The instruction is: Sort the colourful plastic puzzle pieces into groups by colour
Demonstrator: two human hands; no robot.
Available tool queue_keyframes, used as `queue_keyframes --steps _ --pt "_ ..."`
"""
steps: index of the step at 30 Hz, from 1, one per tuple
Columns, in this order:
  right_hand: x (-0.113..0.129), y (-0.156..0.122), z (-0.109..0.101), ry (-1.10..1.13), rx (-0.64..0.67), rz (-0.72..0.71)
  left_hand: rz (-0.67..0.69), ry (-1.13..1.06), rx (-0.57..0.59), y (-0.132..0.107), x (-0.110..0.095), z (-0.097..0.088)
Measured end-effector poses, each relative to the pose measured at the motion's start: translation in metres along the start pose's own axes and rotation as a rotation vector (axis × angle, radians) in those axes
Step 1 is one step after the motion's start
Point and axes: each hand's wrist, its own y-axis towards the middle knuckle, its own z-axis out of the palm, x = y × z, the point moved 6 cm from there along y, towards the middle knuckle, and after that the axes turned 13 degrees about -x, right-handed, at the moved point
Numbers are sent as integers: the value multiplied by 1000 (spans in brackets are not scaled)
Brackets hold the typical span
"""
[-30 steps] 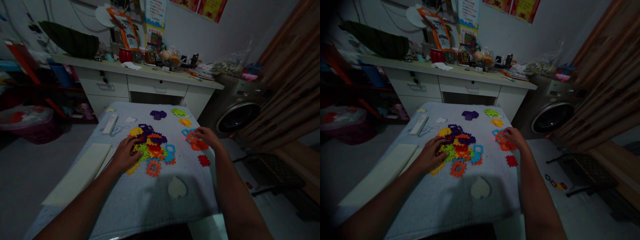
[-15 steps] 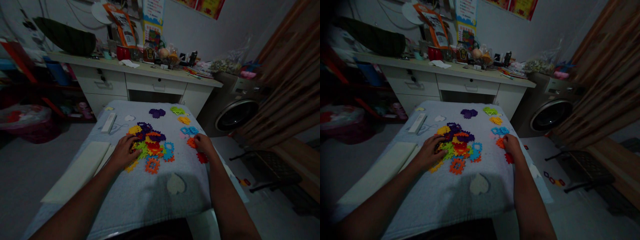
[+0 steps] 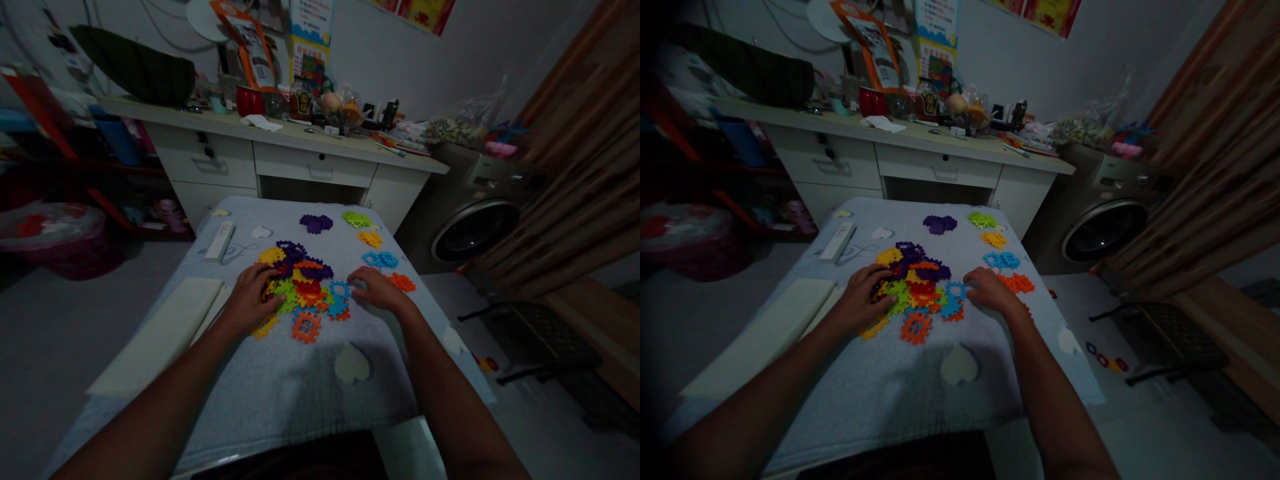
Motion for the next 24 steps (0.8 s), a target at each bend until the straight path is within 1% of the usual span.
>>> queue_keyframes --steps 2,4,7,13,15,21,24 --pt "13 1 12 -9 88 -58 8 5 2 0 0 0" --pt "17 1 19 -26 114 -54 9 11 7 1 0 0" --pt "16 2 22 -5 97 -37 5 17 13 1 0 0" --pt "12 1 21 92 44 -26 0 13 18 -1 0 1" --pt "9 1 21 114 -2 1 -2 13 21 -2 1 1" --pt "-5 2 18 127 -211 100 -7 6 30 0 -1 0" --pt "-8 3 16 128 -253 99 -10 2 29 0 -2 -1"
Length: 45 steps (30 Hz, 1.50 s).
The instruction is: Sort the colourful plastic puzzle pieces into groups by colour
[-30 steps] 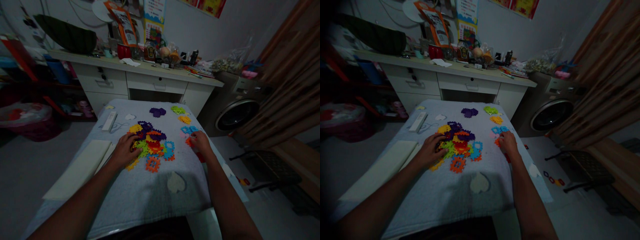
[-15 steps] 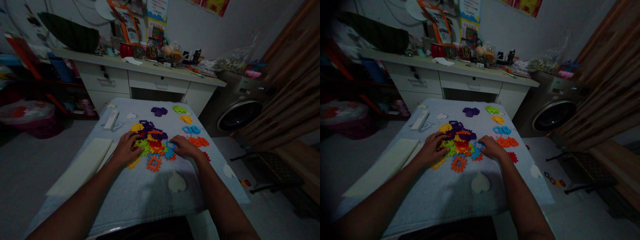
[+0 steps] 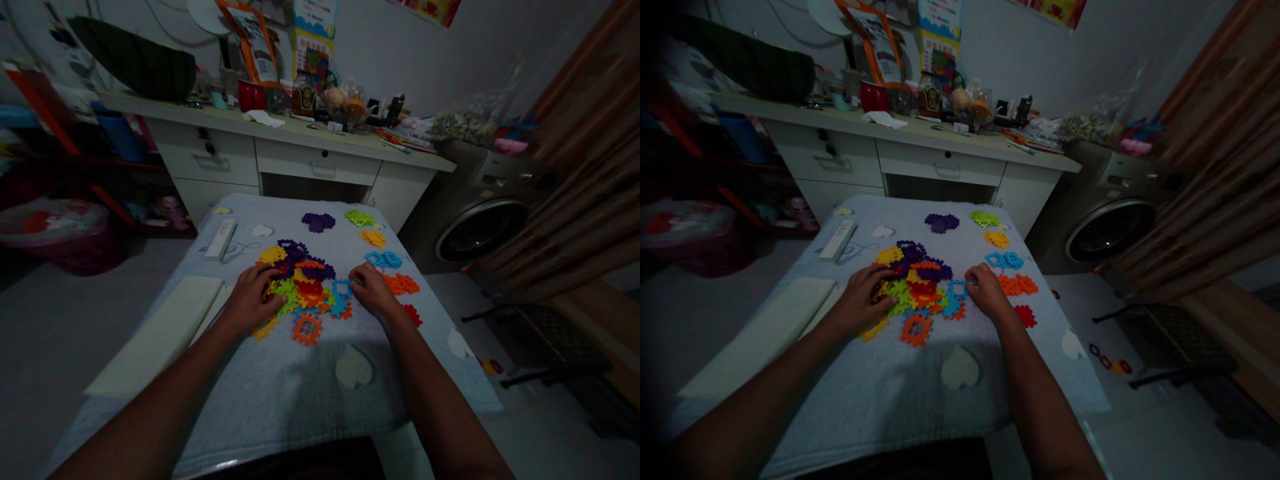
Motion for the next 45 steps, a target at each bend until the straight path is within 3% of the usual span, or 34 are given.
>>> queue_keyframes --steps 8,13,18,25,39,45 --pt "4 -6 12 -111 178 -55 2 -2 1 -1 2 2" --pt "9 -6 6 -71 101 -9 3 11 11 -1 1 1" --pt "20 -12 9 20 176 76 -4 13 8 -1 3 2" --pt "32 -14 11 -111 177 -60 -3 16 8 -1 3 3" --pt "36 -16 9 -69 200 -59 -9 16 25 -1 0 2" --pt "36 -18 11 -213 186 -90 -6 15 17 0 1 3"
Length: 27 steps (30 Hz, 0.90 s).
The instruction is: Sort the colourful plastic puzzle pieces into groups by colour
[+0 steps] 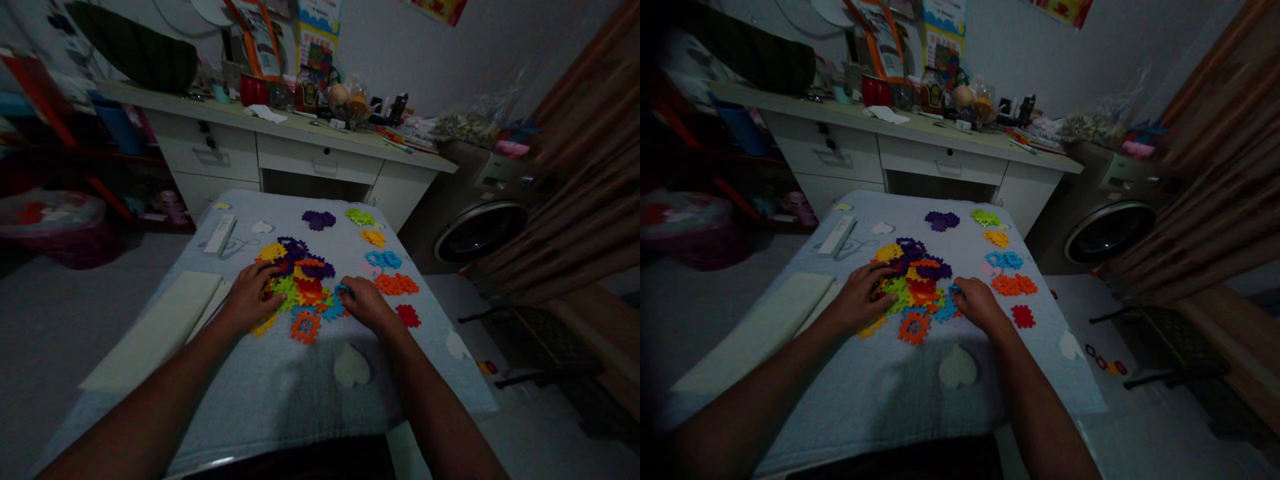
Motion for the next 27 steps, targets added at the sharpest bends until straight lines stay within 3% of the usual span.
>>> queue_keyframes --steps 9,18,23,27 --pt "12 0 9 -139 10 -125 2 2 2 -2 3 3" --pt "10 2 9 -114 -51 -99 -3 0 5 -1 0 0" --pt "3 5 -3 -27 -219 -50 -8 19 12 -1 1 2" --pt "-16 6 -21 30 -356 50 -8 25 23 -1 1 2"
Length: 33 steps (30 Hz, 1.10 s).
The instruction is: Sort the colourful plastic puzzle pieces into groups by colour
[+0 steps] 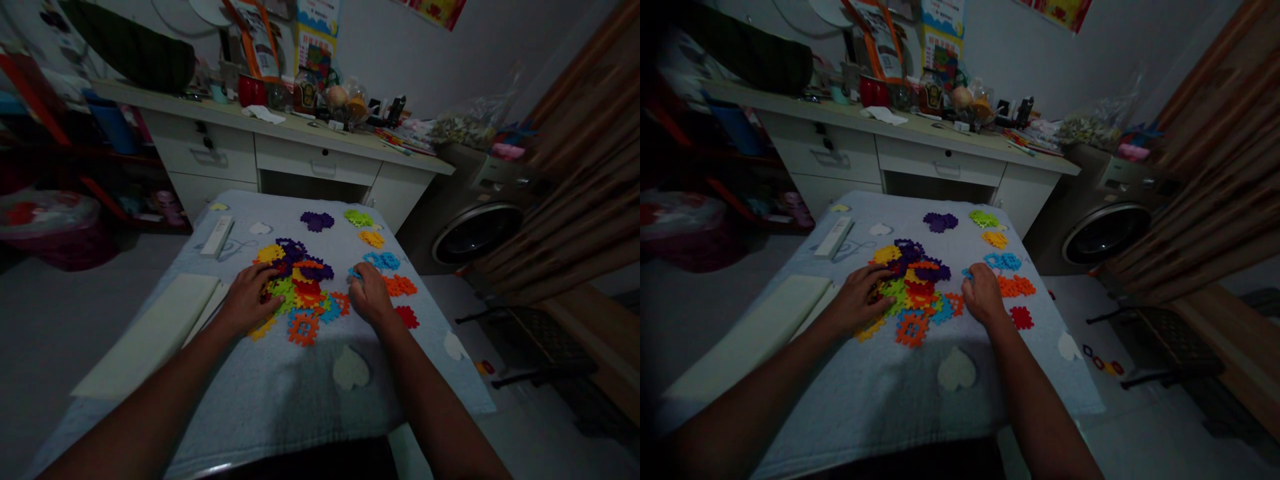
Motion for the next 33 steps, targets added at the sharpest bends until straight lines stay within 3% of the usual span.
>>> queue_keyframes --steps 6,14,23,33 --pt "-42 28 -8 -164 -52 39 6 2 0 0 -3 -2" --pt "-93 57 12 -320 172 143 -8 -16 4 -1 -1 -2" --pt "-76 49 18 -387 386 31 2 -19 -6 -1 0 -2" --pt "-88 73 7 -416 332 110 -4 -19 2 -1 -2 -2"
